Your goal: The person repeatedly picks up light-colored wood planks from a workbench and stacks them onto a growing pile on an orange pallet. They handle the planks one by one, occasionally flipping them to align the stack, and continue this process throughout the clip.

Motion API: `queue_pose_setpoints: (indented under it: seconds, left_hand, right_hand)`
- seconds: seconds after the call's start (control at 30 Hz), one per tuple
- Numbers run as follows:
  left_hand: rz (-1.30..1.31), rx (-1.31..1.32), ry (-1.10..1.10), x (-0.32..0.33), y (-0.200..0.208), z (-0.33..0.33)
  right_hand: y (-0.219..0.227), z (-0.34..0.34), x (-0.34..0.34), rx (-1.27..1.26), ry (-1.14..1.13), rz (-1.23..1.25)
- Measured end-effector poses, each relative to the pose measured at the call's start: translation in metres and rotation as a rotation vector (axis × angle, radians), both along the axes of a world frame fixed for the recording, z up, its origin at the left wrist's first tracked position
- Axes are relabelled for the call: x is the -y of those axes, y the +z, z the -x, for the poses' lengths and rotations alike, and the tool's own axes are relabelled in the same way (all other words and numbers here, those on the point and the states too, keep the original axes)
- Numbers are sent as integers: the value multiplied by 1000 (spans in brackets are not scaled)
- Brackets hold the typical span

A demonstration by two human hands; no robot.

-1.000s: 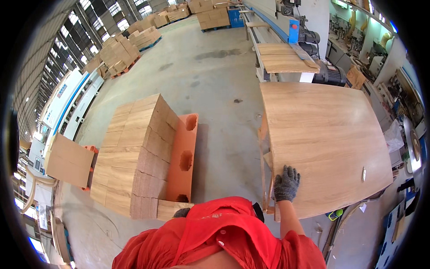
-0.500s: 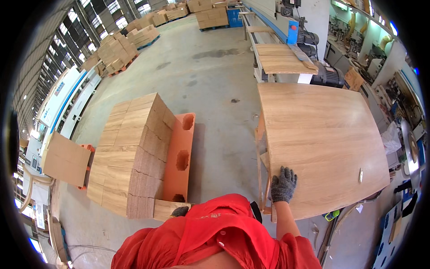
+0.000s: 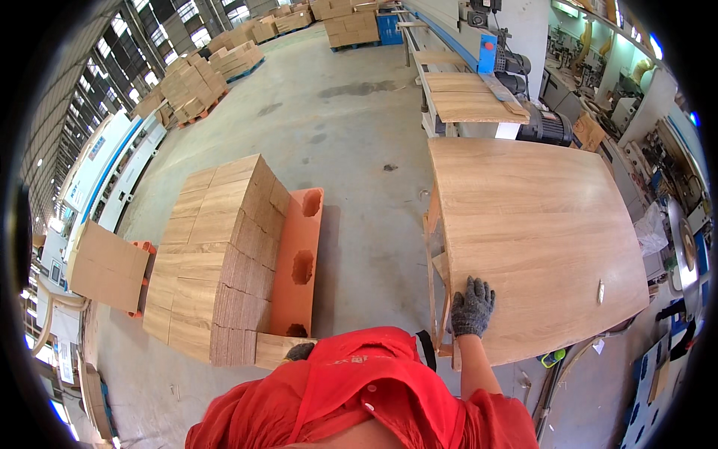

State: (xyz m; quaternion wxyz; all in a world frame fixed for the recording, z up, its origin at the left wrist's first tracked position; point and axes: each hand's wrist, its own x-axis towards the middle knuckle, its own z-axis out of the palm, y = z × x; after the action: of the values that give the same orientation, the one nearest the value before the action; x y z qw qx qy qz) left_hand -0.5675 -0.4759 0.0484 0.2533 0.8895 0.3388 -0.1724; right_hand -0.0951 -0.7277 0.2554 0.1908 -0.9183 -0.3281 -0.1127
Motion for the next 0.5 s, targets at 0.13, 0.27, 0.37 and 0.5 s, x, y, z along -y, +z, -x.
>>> queue_pose_setpoints:
  seconds: [0.13, 0.27, 0.37, 0.5]
  left_hand:
    - [-12, -13, -86, -3, -1, 1]
    - [-18, -35, -96, -5, -11, 6]
    - [-45, -2, -80, -4, -13, 6]
    - [-9, -46, -69, -4, -9, 4]
  right_hand:
    - [-2, 0, 0, 10, -1, -6]
    - [-3, 0, 0, 24, 1, -14]
    - [-3, 0, 0, 22, 0, -13]
    - [-1, 0, 0, 24, -1, -16]
